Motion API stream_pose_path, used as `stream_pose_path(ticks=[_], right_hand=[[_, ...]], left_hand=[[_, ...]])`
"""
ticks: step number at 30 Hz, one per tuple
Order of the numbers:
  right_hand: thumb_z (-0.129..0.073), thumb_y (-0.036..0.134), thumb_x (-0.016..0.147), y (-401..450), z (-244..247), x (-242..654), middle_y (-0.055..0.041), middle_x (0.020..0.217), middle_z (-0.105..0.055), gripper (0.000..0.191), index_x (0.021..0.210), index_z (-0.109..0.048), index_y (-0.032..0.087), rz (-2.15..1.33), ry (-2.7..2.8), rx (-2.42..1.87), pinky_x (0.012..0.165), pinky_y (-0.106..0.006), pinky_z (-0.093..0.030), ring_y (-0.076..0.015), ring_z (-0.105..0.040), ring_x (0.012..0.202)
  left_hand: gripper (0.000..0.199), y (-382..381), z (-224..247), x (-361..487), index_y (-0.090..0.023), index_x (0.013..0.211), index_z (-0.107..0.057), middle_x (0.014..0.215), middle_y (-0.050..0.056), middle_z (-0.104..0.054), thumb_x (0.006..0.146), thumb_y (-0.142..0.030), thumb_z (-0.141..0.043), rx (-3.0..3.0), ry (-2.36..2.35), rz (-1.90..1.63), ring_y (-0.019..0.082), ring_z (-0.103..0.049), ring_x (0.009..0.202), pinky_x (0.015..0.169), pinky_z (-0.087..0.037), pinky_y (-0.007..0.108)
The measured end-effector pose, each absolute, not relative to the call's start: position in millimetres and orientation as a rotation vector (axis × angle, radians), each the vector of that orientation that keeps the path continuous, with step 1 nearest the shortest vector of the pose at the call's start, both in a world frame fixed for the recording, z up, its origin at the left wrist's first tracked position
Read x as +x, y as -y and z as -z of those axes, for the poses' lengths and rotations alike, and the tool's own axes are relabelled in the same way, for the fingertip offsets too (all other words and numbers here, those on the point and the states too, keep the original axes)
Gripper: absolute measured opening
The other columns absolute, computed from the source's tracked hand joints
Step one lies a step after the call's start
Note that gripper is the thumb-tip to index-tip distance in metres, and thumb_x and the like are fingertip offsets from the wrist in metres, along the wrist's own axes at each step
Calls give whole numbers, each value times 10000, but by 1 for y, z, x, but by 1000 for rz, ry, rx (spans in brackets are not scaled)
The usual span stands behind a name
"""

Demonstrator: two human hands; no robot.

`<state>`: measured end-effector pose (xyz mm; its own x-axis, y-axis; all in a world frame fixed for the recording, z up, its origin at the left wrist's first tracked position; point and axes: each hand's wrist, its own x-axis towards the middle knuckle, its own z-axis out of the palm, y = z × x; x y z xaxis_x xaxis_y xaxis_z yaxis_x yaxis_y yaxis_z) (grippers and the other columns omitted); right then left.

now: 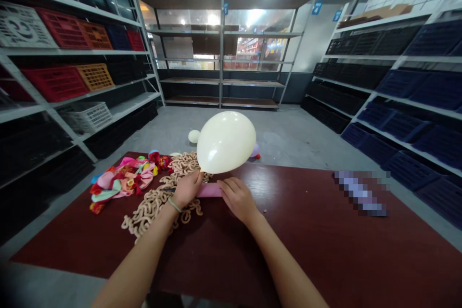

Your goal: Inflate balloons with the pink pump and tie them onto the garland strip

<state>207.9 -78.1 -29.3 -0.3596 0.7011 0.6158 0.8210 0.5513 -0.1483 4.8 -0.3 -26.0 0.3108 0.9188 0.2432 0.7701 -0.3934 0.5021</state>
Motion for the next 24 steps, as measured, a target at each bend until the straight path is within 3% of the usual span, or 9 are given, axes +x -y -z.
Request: stream_pose_path(ticks=[5,8,11,14,18,24], right_hand=[[-460,193,946,63,-8,202,-83,1223,-649,371,1288,-595,241,426,2248,-1274,1054,-437,-401,-233,-520,1227],[-524,174,907,43,-36,196,-55,1449,-503,531,1425,-454,265,536,2467,-1229,1167,-507,-223,-254,-323,1419],[-639,159,811,21,-54,188,-18,1543,-385,700,1454,-394,290,541,2737,-1010,1203,-543,-96,-240,-212,1473],[-678,220,779,0,-56,179,-51,1519,-425,671,1412,-455,232,599,2865,-860,1204,-554,-86,-248,-221,1471],[-575,253,867,-19,-42,172,-95,1470,-488,494,1349,-529,156,710,2910,-818,1203,-569,-16,-251,-277,1450],[-535,314,896,-25,-28,179,-81,1438,-525,432,1307,-576,189,774,2827,-905,1185,-627,25,-297,-323,1419]], left_hand=[[318,2,20,5,-214,908,-617,869,97,-704,998,-324,-332,2413,-1617,-534,225,-669,798,687,-415,286],[317,3,18,5,-203,936,-621,876,116,-711,997,-319,-333,2441,-1643,-458,240,-682,790,676,-423,295],[317,3,18,5,-188,982,-622,891,135,-715,998,-328,-338,2450,-1662,-415,248,-693,789,678,-436,301],[338,3,17,6,-177,1021,-623,897,137,-717,1004,-345,-331,2460,-1668,-372,239,-699,803,698,-453,297],[363,4,13,5,-163,1031,-627,915,128,-723,1008,-326,-303,2485,-1681,-282,231,-705,830,714,-473,296],[381,4,10,8,-182,1025,-624,939,106,-730,1010,-335,-275,2473,-1700,-292,234,-707,852,729,-487,308]])
